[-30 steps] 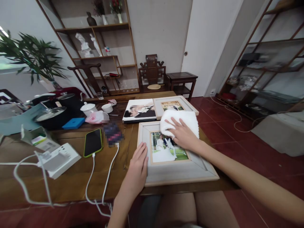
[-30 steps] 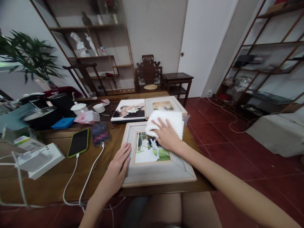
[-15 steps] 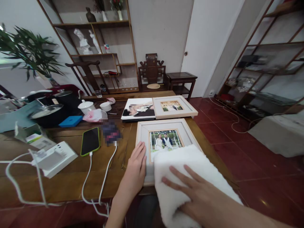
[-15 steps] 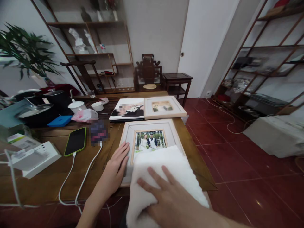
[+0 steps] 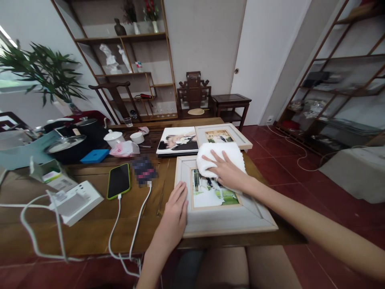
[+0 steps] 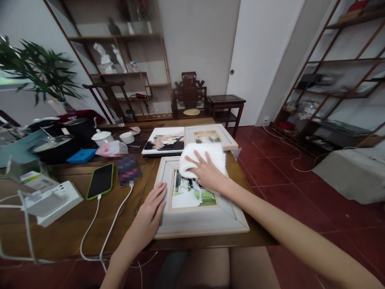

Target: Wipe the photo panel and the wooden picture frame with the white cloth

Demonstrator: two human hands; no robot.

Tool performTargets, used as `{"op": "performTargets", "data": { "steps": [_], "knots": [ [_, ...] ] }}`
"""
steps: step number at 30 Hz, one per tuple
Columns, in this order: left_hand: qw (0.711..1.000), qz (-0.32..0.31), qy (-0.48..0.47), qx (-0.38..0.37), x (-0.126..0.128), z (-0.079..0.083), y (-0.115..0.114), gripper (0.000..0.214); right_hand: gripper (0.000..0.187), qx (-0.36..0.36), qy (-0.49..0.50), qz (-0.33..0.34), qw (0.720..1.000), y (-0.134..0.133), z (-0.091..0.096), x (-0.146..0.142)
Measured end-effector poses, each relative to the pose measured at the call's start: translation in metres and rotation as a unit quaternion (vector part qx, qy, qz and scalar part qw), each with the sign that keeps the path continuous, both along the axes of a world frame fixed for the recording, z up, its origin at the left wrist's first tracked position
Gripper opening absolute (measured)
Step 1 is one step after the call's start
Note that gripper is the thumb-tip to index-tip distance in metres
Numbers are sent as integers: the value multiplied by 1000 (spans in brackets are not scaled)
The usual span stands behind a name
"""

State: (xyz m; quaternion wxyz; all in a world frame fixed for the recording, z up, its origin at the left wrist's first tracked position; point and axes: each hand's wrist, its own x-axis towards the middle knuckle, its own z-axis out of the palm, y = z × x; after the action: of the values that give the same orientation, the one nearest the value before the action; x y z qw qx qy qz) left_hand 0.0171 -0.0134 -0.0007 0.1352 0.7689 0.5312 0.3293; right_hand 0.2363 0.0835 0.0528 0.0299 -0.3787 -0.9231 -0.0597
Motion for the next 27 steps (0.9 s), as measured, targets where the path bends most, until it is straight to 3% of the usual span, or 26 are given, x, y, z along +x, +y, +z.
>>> {"op": "performTargets", "data": {
  "steps": [3,6,12,15,19,23,27],
  "knots": [
    [1000,-3,3,-5,0,1,0,41,62,-18,-14,12,1000,-6,3,-3],
    [1000,4,10,-15,1,2,-1,42,66,-69,-24,45,996,-41,4,-2],
    [1000,-2,20,-14,0,1,-1,43,35,-213,-48,111,969,-116,4,-1],
    [1000,-12,24,-15,0,1,-1,44,40,-239,-20,147,960,-125,9,0],
    [1000,1,17,-21,0,0,-1,43,61,-192,8,87,978,-104,13,2],
    [999,9,17,-27,1,1,-1,43,68,-100,-1,7,995,-52,15,-1],
    [999,5,26,-31,1,3,-1,44,66,36,8,-39,999,-2,14,-10]
  ]
}}
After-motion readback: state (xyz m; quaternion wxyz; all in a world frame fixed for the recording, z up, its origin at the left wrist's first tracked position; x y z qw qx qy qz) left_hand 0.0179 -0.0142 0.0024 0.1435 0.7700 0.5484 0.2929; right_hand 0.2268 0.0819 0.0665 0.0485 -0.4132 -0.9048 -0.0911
